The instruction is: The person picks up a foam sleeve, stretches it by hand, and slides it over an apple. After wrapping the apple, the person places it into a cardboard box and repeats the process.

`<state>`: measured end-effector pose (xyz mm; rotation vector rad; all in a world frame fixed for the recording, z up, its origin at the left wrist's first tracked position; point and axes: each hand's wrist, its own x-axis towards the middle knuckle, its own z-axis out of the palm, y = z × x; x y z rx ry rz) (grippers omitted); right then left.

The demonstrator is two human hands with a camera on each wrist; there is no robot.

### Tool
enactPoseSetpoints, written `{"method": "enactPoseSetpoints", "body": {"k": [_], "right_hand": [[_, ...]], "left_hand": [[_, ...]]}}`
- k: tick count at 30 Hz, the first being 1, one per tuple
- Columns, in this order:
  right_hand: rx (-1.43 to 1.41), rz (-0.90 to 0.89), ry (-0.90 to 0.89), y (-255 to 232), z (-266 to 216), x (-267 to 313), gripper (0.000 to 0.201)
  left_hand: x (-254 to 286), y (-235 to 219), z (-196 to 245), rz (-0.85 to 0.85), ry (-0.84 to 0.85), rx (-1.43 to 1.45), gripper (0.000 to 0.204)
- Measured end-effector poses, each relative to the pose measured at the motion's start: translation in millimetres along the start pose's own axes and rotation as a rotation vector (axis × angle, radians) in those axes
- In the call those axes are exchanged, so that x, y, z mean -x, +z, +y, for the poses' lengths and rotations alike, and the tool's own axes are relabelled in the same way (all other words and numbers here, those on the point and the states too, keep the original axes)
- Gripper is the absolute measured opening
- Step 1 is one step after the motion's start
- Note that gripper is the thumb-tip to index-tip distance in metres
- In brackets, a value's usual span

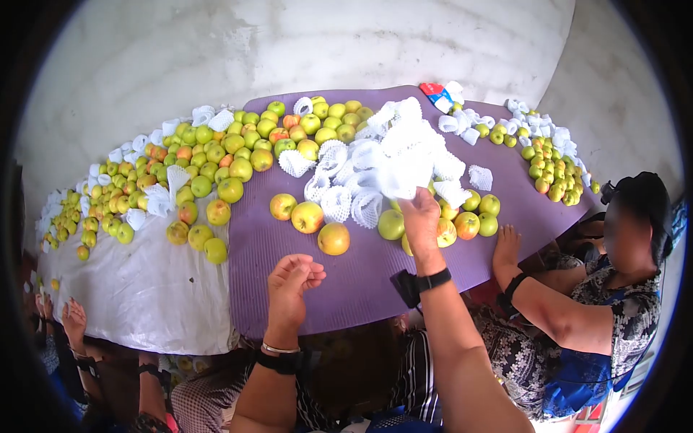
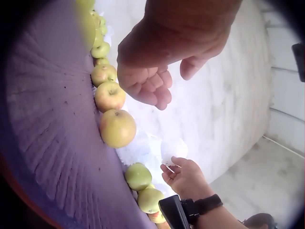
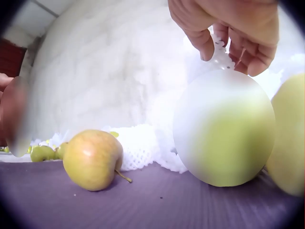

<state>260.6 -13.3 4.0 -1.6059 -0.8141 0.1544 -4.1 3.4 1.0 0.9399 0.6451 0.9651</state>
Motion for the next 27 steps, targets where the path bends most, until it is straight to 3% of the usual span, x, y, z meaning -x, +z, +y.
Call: {"method": "enactPoseSetpoints", "body": {"k": [2,3,5,6,8,11,15,17,19,21,23,24,27], "right_hand": [[-0.538,-0.185,0.193,0.9,-38.7,28.8,0.026],[-0.541,-0.197,0.204,3.8,-43.4,41.6,0.026],[-0.571,-0.529,0.241,10.9,-49.5,67.1,0.032],[-0.540,-0.621,0.306,14.6,-60.1,78.3,0.034],[-0.564,-0.817,0.240,24.7,-59.5,91.9,0.035],[-0.502,-0.975,0.255,26.1,-58.9,99.6,0.035],[-0.700,-0.930,0.215,25.3,-68.1,101.8,0.036],[-0.502,-0.812,-0.102,33.8,-64.3,105.7,0.032],[-0.521,-0.733,-0.082,40.9,-52.2,113.1,0.031],[-0.536,-0.651,-0.062,48.1,-41.6,117.0,0.031],[-0.578,-0.415,0.073,52.1,-35.7,115.5,0.024],[-0.576,-0.407,0.072,49.3,-34.4,112.9,0.024],[-0.348,-0.303,0.045,41.5,-33.7,109.6,0.022]], "left_hand": [[-0.1,1.2,1.3,-0.002,-0.008,-0.009,0.019],[1.2,3.8,5.8,0.001,-0.012,0.039,0.021],[0.5,3.8,9.6,0.019,-0.018,0.073,0.024],[-1.4,2.7,11.1,-0.027,-0.007,0.122,0.027],[-3.6,1.3,9.0,-0.059,0.004,0.164,0.030],[-7.0,-1.8,2.2,-0.011,0.081,0.156,0.028],[-7.3,-7.8,3.5,0.109,0.182,0.025,0.026],[-7.9,-10.9,0.7,0.140,0.233,-0.067,0.026],[-9.5,-14.0,-4.2,0.144,0.274,-0.233,0.029],[-7.1,-9.0,-4.8,0.086,0.277,-0.243,0.030],[-3.3,1.7,-1.1,0.023,0.284,-0.249,0.031],[-0.3,8.0,1.7,-0.033,0.271,-0.173,0.031],[2.5,16.3,-1.1,-0.045,0.234,-0.123,0.029]]}}
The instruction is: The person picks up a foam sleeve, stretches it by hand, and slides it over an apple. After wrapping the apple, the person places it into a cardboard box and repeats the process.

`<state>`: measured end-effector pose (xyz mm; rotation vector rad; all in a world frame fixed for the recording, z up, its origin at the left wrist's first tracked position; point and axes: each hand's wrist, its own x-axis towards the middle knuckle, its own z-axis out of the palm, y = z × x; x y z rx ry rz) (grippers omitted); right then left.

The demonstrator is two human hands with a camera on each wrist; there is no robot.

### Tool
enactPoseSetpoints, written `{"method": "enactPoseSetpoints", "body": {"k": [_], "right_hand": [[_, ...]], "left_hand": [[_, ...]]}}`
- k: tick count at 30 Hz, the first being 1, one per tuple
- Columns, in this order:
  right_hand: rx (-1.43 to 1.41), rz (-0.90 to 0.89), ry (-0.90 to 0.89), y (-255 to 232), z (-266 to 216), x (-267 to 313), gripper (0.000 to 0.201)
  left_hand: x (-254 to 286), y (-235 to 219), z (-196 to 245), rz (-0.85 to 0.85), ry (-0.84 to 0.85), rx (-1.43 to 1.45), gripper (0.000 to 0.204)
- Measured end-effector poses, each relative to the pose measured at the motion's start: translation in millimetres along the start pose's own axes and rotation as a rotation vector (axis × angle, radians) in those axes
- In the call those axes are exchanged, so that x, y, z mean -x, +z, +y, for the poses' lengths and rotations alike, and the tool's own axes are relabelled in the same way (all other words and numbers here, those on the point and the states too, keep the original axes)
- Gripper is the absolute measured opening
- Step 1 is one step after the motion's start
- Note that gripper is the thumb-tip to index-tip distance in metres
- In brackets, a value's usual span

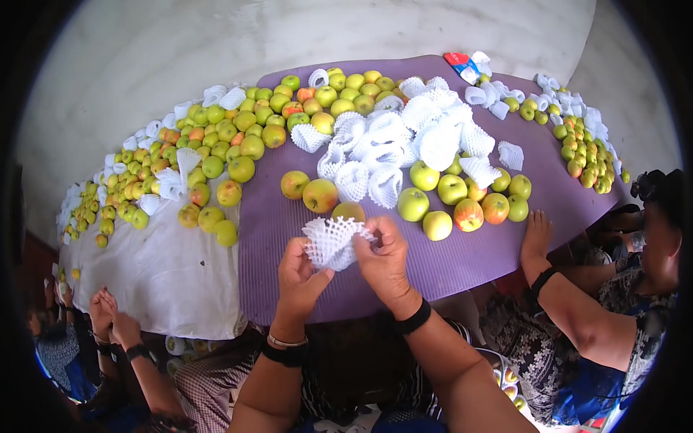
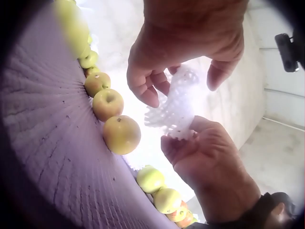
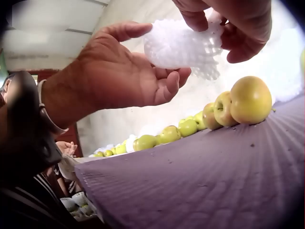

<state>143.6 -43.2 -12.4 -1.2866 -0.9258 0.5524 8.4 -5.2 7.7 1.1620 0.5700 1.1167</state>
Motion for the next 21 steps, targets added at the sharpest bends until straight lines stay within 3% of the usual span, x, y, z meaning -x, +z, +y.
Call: {"method": "enactPoseSetpoints", "body": {"k": [2,4,5,7,8,10,11,13,14,16,17,19,21], "right_hand": [[0.010,0.062,-0.059,0.2,-8.0,0.0,0.025],[0.006,0.073,-0.125,-1.5,-6.3,-2.0,0.027],[0.002,0.083,-0.195,-1.6,-5.6,-3.2,0.029],[-0.034,0.118,-0.194,-0.3,-5.9,-6.4,0.030],[-0.067,0.155,-0.194,0.1,-6.2,-7.9,0.031],[-0.094,0.144,-0.183,-7.0,-1.9,-10.6,0.033],[-0.119,0.132,-0.168,-10.4,0.4,-11.6,0.035],[-0.155,0.124,-0.205,-12.3,3.0,-14.1,0.036],[-0.193,0.117,-0.239,-12.0,3.7,-14.2,0.036],[-0.133,0.055,-0.262,-8.9,-1.6,-10.0,0.037],[-0.072,-0.007,-0.288,-6.6,-5.1,-7.2,0.038],[-0.094,-0.059,-0.279,0.2,-11.8,-1.4,0.039],[0.032,-0.295,-0.332,3.7,-16.9,2.4,0.027]], "left_hand": [[1.5,-1.9,-3.9,0.039,-0.027,-0.033,0.027],[1.3,-10.3,-9.2,0.186,0.124,-0.326,0.019],[2.8,-11.7,-9.9,0.187,0.123,-0.328,0.019],[4.4,-9.2,-1.0,0.192,0.385,-0.588,0.019],[5.8,-7.8,5.1,0.192,0.387,-0.588,0.019],[9.0,-6.4,15.2,-0.203,0.278,-0.539,0.017],[9.4,-9.8,8.5,-0.204,0.279,-0.537,0.017],[7.2,-14.7,-2.8,0.039,0.023,0.034,0.019],[7.2,-18.1,-4.8,0.040,0.022,0.033,0.019],[-1.2,-14.7,13.6,0.143,-0.262,0.004,0.033],[-3.4,-13.4,11.2,0.150,-0.261,0.002,0.033],[-6.4,-7.9,6.0,-0.005,-0.246,0.267,0.041],[-5.6,-14.2,8.4,0.002,-0.263,0.276,0.036]]}}
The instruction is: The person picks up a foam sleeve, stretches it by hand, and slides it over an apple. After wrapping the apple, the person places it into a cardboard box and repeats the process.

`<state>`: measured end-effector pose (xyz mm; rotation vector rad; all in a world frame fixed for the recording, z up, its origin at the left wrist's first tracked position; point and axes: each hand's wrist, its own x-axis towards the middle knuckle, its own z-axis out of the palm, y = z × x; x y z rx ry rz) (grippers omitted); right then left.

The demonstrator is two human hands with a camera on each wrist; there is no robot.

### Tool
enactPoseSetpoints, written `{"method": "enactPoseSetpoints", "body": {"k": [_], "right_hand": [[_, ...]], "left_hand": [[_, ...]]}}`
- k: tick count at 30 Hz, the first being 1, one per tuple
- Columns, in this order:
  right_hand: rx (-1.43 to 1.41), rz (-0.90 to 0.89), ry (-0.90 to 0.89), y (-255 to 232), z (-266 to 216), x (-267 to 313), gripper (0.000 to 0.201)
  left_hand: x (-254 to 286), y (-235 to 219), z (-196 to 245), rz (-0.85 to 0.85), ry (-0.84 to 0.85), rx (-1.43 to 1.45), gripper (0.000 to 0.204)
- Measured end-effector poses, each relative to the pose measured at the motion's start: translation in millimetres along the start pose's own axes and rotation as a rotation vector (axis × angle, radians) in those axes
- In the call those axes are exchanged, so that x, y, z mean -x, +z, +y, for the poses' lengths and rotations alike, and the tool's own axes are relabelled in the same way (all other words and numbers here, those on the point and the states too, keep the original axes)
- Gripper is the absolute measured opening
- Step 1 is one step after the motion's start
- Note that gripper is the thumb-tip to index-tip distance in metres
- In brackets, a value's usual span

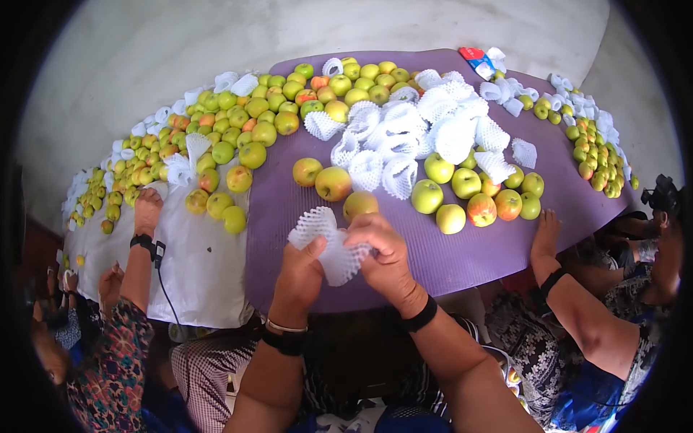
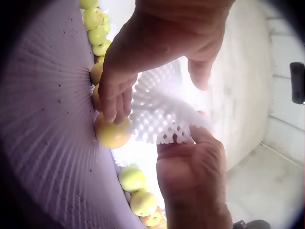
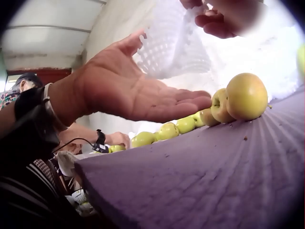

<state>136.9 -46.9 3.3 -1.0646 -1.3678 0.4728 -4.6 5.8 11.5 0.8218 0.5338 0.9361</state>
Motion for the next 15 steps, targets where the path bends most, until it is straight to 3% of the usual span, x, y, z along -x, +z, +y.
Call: {"method": "enactPoseSetpoints", "body": {"k": [1,2,4,5,6,8,9,10,12,13,15], "right_hand": [[-0.139,-0.077,0.052,3.6,1.2,1.3,0.023],[-0.146,-0.081,0.053,3.6,-1.5,-0.3,0.023],[-0.074,-0.312,0.121,-3.4,-9.0,-5.2,0.028],[-0.274,-0.279,0.116,-4.1,5.3,-2.5,0.037],[-0.275,-0.279,0.115,-2.2,2.6,-3.5,0.037],[-0.506,-0.152,0.310,4.2,-6.2,-4.1,0.063],[-0.348,-0.221,0.312,10.8,-3.5,-0.8,0.083],[-0.349,-0.219,0.311,14.9,-4.5,3.0,0.083],[-0.081,-0.336,0.399,25.3,-9.6,7.5,0.081],[-0.220,-0.346,0.521,31.0,-6.5,9.5,0.073],[-0.231,-0.398,0.562,33.0,-0.2,10.8,0.067]], "left_hand": [[-1.7,-8.3,1.1,0.001,0.001,0.067,0.033],[-2.5,-13.6,2.6,0.002,0.002,0.135,0.031],[-3.4,-15.9,5.6,0.077,0.063,0.132,0.025],[-3.8,-16.3,6.8,0.145,0.123,0.134,0.021],[-2.3,-16.4,8.0,0.146,0.124,0.134,0.021],[3.0,-15.9,8.9,0.140,0.180,-0.184,0.017],[4.1,-15.3,6.6,0.137,0.182,-0.184,0.017],[5.4,-13.9,2.5,0.114,0.241,-0.185,0.017],[8.0,-6.5,0.6,0.090,0.297,-0.190,0.018],[12.4,2.9,5.5,0.071,0.253,-0.082,0.021],[14.6,4.5,9.3,0.054,0.209,0.028,0.024]]}}
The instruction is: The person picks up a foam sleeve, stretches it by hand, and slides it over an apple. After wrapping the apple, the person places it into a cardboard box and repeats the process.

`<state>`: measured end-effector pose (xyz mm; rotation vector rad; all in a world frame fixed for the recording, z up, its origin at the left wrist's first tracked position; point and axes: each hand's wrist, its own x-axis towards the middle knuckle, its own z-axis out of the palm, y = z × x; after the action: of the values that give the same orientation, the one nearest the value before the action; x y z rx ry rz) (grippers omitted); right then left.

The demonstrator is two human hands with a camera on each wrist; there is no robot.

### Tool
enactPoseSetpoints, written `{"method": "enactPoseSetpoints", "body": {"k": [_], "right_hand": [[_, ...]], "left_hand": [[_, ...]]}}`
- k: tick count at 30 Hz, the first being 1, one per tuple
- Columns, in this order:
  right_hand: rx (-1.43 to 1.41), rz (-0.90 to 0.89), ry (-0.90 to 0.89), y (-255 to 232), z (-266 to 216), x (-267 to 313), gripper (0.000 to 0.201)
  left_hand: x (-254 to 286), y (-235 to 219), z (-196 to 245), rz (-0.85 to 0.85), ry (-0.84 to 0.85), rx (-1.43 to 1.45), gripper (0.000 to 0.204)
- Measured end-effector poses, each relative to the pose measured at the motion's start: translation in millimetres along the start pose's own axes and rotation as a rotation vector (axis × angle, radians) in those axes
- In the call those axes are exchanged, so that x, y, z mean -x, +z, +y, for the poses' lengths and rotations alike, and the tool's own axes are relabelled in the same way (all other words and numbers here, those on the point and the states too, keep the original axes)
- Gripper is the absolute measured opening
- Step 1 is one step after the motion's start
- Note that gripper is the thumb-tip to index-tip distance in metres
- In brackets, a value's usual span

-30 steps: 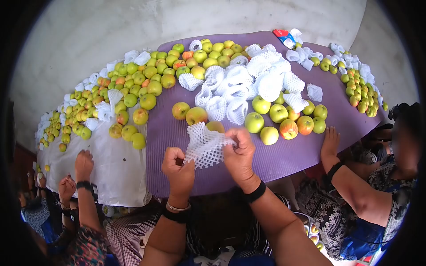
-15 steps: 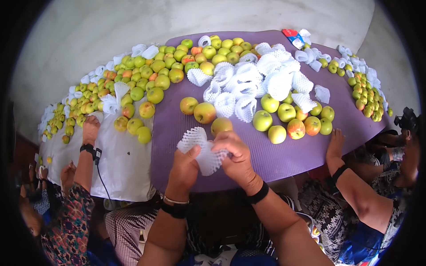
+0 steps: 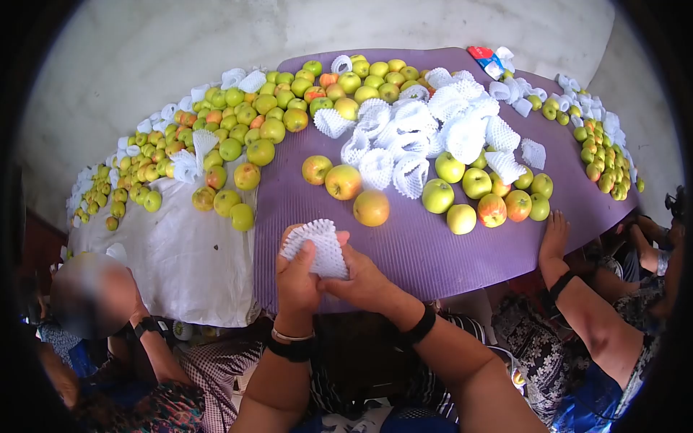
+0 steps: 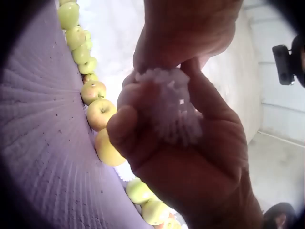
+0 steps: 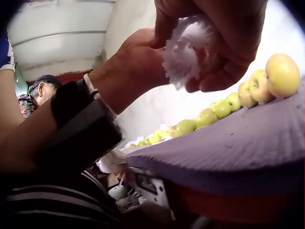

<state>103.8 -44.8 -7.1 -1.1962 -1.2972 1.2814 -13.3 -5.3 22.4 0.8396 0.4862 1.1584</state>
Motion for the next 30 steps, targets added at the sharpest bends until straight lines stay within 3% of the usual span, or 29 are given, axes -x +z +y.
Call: {"method": "enactPoseSetpoints", "body": {"k": [2,4,5,6,7,8,10,11,13,17,19,20,21,22,24,26,27,30], "right_hand": [[-0.007,-0.054,0.045,-1.9,-3.2,1.8,0.061],[0.155,-0.079,0.252,-5.9,-21.1,0.7,0.037],[0.091,-0.087,0.197,-8.3,-7.3,3.4,0.032],[0.010,-0.117,0.142,-9.1,12.7,6.7,0.028],[0.012,-0.088,-0.033,-3.8,10.9,8.7,0.024],[-0.048,-0.167,-0.041,-3.9,8.2,11.6,0.024],[-0.163,-0.290,0.008,-5.7,3.9,16.0,0.024],[-0.199,-0.336,0.037,-7.0,2.6,17.4,0.025],[-0.241,-0.399,0.103,-9.4,1.4,19.0,0.025],[-0.275,-0.426,0.250,-13.3,1.0,18.3,0.025],[-0.263,-0.354,0.341,-13.6,2.6,14.6,0.025],[-0.245,-0.301,0.389,-13.1,4.2,12.3,0.026],[-0.235,-0.252,0.349,-7.8,-3.0,14.5,0.029],[-0.222,-0.206,0.304,6.5,-9.3,8.7,0.032],[-0.157,-0.197,0.294,13.7,-19.4,2.7,0.036],[-0.123,-0.177,0.132,18.8,-13.7,1.6,0.029],[-0.101,-0.141,0.137,17.3,-6.3,2.4,0.029],[0.059,-0.216,0.153,18.5,7.8,3.6,0.022]], "left_hand": [[0.9,-8.6,1.4,-0.024,-0.105,0.117,0.022],[1.3,-13.8,-10.6,-0.101,-0.085,0.087,0.027],[3.4,-19.3,-11.1,-0.164,-0.063,0.040,0.032],[7.1,-17.6,-6.4,-0.204,0.010,-0.188,0.039],[9.0,-13.6,-4.6,-0.227,0.068,-0.425,0.046],[7.5,-13.3,-7.2,-0.206,0.250,-0.666,0.056],[10.2,-9.9,-3.0,-0.232,0.095,-0.646,0.059],[8.9,-14.8,-2.7,-0.186,0.092,-0.678,0.059],[5.5,-20.9,-4.2,-0.335,0.223,-0.417,0.062],[6.9,-12.5,8.6,-0.183,0.121,-0.293,0.062],[6.1,-10.8,1.9,-0.029,0.211,-0.667,0.061],[5.6,-14.8,5.2,-0.092,0.072,-0.662,0.057],[4.8,-18.2,0.9,-0.119,0.205,-0.733,0.046],[6.4,-20.6,-2.6,-0.082,0.060,-0.614,0.031],[8.3,-18.1,14.1,0.022,-0.288,-0.262,0.020],[12.3,-14.4,12.2,0.043,-0.141,-0.101,0.015],[13.4,-13.9,11.4,0.011,-0.154,-0.077,0.015],[16.7,-13.3,11.1,0.021,0.025,-0.157,0.011]]}}
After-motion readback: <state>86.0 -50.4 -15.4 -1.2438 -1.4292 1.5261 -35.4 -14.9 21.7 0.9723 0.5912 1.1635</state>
